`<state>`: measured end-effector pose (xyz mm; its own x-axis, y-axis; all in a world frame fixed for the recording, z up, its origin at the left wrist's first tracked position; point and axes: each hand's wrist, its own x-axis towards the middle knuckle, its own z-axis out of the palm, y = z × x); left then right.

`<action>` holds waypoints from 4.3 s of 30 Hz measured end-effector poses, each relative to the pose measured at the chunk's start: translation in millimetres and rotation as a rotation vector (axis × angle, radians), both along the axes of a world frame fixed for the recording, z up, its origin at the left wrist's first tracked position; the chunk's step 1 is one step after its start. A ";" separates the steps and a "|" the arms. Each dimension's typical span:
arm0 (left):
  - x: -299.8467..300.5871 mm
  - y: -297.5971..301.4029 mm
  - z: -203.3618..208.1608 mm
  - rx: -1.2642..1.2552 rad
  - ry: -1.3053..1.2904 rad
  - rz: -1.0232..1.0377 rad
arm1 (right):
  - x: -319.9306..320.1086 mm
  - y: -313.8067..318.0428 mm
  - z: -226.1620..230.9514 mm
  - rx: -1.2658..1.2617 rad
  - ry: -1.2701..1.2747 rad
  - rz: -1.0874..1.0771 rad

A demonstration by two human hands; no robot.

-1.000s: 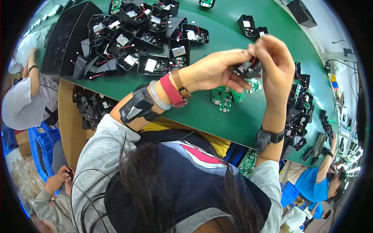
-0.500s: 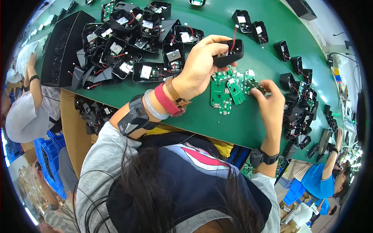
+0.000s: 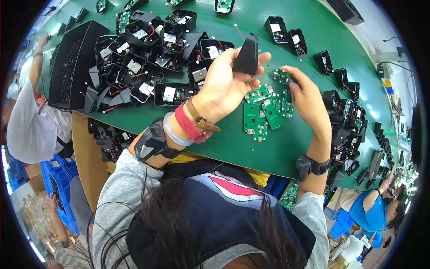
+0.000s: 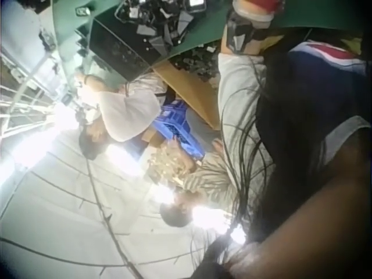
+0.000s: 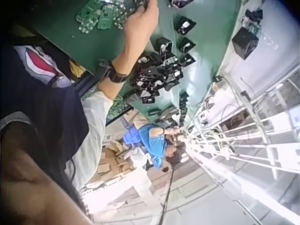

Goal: The person picks up a circuit board and a black plastic housing, fits the board into the housing, and connects a small white wire to a port on the board. They place the assembled unit on the table and repeat the process with another set of components.

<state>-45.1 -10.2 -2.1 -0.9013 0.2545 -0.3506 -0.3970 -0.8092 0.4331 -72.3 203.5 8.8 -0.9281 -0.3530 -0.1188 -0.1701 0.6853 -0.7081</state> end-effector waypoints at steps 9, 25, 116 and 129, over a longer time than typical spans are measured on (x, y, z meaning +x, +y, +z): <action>6.8 3.8 4.7 -0.017 0.111 -0.096 | 8.3 -3.5 16.3 0.278 0.505 -0.180; 8.0 3.9 21.9 -0.712 0.423 -0.169 | 15.1 -40.1 -21.3 0.359 0.792 -0.250; 17.1 18.4 15.6 -0.770 0.705 -0.213 | 47.2 -36.2 27.6 -0.594 0.232 -0.140; 18.3 18.6 16.7 -0.806 0.718 -0.212 | 47.4 -36.7 25.2 -0.516 0.280 -0.116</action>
<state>-26.8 8.4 14.6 -0.9269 0.3602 0.1052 0.0617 -0.1302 0.9896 -24.9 166.8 34.0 -0.9353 -0.1944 0.2957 -0.3427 0.2901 -0.8935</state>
